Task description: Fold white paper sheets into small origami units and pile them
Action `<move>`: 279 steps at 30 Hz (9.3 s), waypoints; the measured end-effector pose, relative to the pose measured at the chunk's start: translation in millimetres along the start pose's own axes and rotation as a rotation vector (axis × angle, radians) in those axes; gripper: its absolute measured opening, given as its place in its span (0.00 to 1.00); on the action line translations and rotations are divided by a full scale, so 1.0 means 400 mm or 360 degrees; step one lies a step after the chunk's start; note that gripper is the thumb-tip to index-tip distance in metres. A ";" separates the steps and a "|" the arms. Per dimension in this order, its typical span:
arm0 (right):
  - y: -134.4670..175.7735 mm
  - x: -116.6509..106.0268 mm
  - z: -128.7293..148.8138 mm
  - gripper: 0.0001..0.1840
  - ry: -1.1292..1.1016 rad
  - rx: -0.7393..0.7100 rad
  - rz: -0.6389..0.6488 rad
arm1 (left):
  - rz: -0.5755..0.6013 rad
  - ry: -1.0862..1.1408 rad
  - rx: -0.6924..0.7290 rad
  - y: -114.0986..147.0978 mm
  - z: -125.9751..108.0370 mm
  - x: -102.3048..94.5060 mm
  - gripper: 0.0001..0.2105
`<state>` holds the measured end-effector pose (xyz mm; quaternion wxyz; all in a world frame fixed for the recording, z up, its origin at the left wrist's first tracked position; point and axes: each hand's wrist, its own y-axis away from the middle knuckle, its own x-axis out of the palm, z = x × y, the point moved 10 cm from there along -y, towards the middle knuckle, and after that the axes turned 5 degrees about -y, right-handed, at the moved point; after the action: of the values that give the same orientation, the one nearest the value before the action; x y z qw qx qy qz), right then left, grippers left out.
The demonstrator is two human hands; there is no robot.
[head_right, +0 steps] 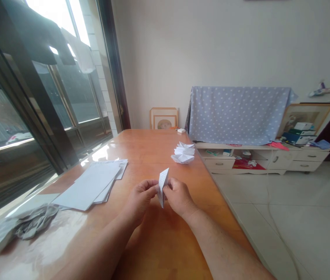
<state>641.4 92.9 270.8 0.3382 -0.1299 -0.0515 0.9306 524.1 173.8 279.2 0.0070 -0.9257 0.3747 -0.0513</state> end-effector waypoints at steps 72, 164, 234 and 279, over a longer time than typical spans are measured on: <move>0.041 -0.023 0.065 0.21 0.0759 -0.0276 -0.0003 | -0.0004 0.0107 -0.0329 0.029 0.037 -0.013 0.08; 0.031 0.014 0.049 0.19 0.0053 -0.0047 0.0208 | 0.0372 0.0493 -0.0331 0.002 0.030 0.014 0.06; 0.082 0.049 0.220 0.10 0.1414 -0.0822 -0.0065 | 0.0034 0.0626 -0.0650 -0.018 0.072 -0.043 0.23; -0.281 -0.246 0.125 0.13 0.1768 -0.0790 -0.0194 | -0.0272 0.0572 -0.0606 -0.018 0.098 -0.064 0.17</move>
<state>769.5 115.4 359.8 0.3267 -0.6675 -0.0902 0.6630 514.7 195.7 238.1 -0.2382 -0.9146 0.2932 -0.1438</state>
